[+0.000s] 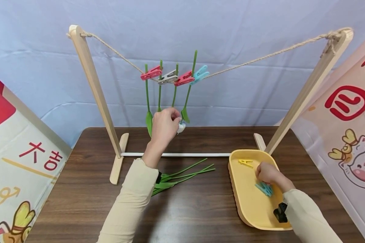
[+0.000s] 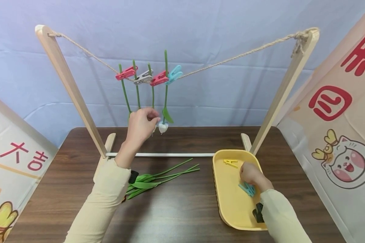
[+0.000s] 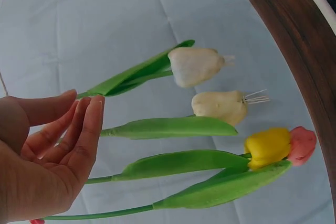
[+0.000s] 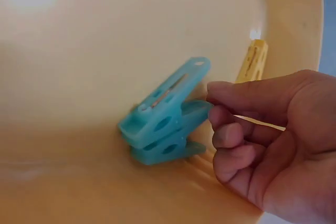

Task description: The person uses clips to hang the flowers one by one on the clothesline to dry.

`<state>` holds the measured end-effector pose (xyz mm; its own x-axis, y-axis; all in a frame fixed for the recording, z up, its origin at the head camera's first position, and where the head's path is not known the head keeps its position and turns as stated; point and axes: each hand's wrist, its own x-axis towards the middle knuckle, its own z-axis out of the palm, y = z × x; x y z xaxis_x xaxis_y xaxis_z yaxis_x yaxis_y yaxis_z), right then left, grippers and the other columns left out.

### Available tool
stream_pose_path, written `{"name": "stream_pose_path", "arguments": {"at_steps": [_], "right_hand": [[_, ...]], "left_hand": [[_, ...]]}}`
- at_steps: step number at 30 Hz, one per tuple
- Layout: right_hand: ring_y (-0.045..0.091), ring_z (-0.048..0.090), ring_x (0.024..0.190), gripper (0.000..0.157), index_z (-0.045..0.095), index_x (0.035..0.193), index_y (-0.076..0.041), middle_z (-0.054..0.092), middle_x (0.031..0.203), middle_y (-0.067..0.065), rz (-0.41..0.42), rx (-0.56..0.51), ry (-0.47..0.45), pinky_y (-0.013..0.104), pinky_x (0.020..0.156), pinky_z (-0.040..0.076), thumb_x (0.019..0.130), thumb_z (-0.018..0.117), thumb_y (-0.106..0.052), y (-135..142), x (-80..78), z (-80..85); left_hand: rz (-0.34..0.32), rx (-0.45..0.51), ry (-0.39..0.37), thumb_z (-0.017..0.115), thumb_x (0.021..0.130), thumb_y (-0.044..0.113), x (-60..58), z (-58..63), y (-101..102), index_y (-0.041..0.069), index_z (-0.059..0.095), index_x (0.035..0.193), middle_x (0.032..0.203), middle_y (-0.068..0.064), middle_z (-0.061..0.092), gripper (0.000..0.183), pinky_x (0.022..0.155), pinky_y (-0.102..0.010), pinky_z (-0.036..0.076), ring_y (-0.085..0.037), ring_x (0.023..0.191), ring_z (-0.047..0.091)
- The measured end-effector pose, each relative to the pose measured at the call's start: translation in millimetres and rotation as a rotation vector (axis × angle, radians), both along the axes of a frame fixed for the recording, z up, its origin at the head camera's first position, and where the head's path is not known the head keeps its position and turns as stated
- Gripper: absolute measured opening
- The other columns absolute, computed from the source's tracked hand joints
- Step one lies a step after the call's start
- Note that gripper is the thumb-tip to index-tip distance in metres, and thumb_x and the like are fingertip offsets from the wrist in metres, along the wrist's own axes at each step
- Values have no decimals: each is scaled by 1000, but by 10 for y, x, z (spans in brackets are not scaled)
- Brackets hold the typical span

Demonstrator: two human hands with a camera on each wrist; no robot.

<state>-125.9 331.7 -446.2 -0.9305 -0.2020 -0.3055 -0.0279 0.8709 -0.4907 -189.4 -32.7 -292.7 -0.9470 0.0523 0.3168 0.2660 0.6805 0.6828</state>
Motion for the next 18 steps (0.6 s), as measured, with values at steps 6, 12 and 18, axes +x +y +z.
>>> {"name": "stream_pose_path", "arguments": {"at_steps": [6, 12, 18], "right_hand": [[2, 33, 31, 28, 47, 49, -9, 35, 40, -7, 13, 87, 5, 17, 35, 28, 67, 48, 14, -19, 10, -34], [4, 31, 32, 31, 36, 52, -12, 32, 43, -3, 16, 151, -11, 17, 35, 27, 69, 45, 13, -41, 26, -18], [3, 29, 29, 23, 39, 55, -9, 35, 39, -3, 56, 184, 6, 17, 33, 25, 64, 44, 12, -54, 38, 9]], "left_hand": [[-1, -2, -13, 64, 84, 9, 22, -40, -21, 4, 68, 82, 74, -5, 66, 7, 65, -36, 45, -23, 69, 60], [0, -4, -6, 65, 84, 11, 36, -76, -55, 4, 69, 84, 75, -5, 66, 8, 65, -36, 46, -22, 70, 60], [6, -6, -27, 65, 84, 11, 44, -110, -85, 4, 70, 86, 75, -5, 66, 9, 62, -35, 46, -21, 68, 60]]}}
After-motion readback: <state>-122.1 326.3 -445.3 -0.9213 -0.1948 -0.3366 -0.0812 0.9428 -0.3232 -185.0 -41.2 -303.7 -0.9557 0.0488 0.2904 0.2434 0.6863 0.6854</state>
